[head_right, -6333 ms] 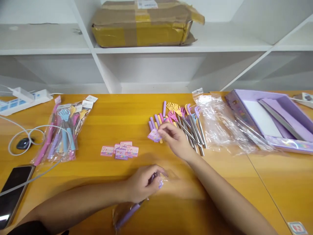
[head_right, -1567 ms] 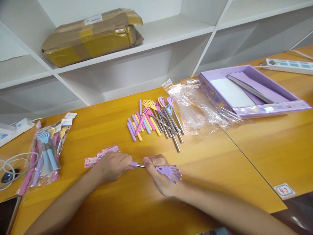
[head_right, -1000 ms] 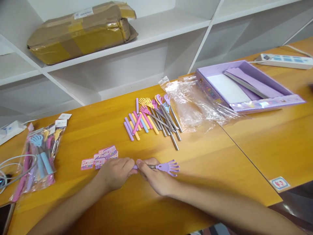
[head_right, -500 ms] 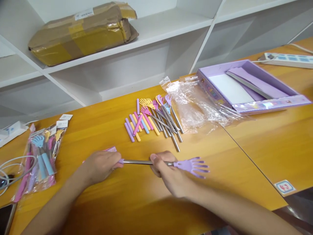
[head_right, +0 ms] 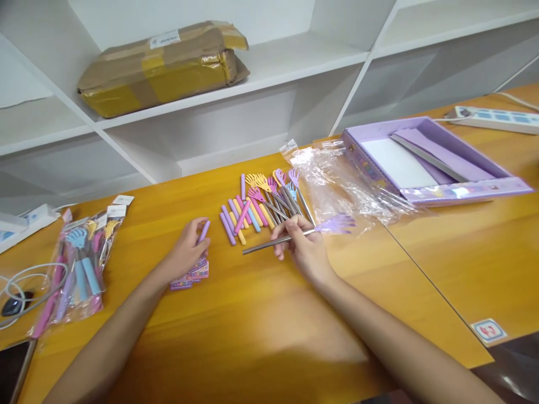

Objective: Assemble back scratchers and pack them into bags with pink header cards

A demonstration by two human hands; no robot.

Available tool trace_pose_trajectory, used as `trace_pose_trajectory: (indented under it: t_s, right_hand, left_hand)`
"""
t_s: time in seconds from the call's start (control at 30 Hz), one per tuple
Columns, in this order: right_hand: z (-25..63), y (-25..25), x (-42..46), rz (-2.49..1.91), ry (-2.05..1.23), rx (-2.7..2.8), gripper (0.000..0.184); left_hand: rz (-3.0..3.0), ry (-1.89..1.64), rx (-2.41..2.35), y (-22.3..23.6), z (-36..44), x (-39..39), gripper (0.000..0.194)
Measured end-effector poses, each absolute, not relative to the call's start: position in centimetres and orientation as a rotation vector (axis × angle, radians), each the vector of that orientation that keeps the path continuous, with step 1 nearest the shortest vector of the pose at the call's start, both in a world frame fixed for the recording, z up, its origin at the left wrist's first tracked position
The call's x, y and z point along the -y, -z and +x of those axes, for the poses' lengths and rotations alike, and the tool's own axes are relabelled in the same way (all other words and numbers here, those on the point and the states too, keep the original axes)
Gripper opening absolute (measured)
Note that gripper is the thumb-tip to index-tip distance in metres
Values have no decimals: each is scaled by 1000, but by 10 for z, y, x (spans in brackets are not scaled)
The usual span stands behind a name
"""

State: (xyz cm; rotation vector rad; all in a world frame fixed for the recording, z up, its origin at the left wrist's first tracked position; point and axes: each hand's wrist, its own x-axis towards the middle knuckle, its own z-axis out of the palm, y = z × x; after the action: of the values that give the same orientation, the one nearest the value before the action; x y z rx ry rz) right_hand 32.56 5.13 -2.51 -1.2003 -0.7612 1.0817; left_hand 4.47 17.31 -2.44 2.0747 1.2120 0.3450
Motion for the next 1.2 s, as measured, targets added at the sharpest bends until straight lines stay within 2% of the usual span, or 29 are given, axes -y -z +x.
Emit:
trace_pose_trajectory:
  t_s: [0.2, 0.4, 0.63, 0.77, 0.93, 1.07, 1.13, 1.2]
  right_hand:
    - [338, 26, -62, -1393, -945, 936, 47]
    - [377, 3, -87, -2141, -282, 1501, 35]
    - [397, 3, -130, -2558, 66, 1933, 33]
    - [396, 17, -133, -2567, 140, 2002, 31]
    - [397, 15, -133, -2511, 150, 1840, 37]
    - [388, 6, -132, -2430, 62, 1750, 36]
    - [378, 1, -130, -2347, 41, 1734, 34]
    - [367, -4, -125, -2261, 55, 1717, 33]
  left_hand:
    - [1741, -447, -1101, 20, 55, -162, 50]
    - [1782, -438, -961, 10, 59, -153, 39]
    - [1963, -446, -1057, 12, 44, -151, 37]
    - [2004, -520, -1364, -3, 13, -177, 40]
    - [2265, -592, -1878, -23, -58, -229, 31]
    - [2385, -247, -2263, -23, -111, -250, 39]
    - [2359, -49, -2278, -17, -129, -254, 48]
    - [2349, -15, -2268, -10, -140, -257, 57]
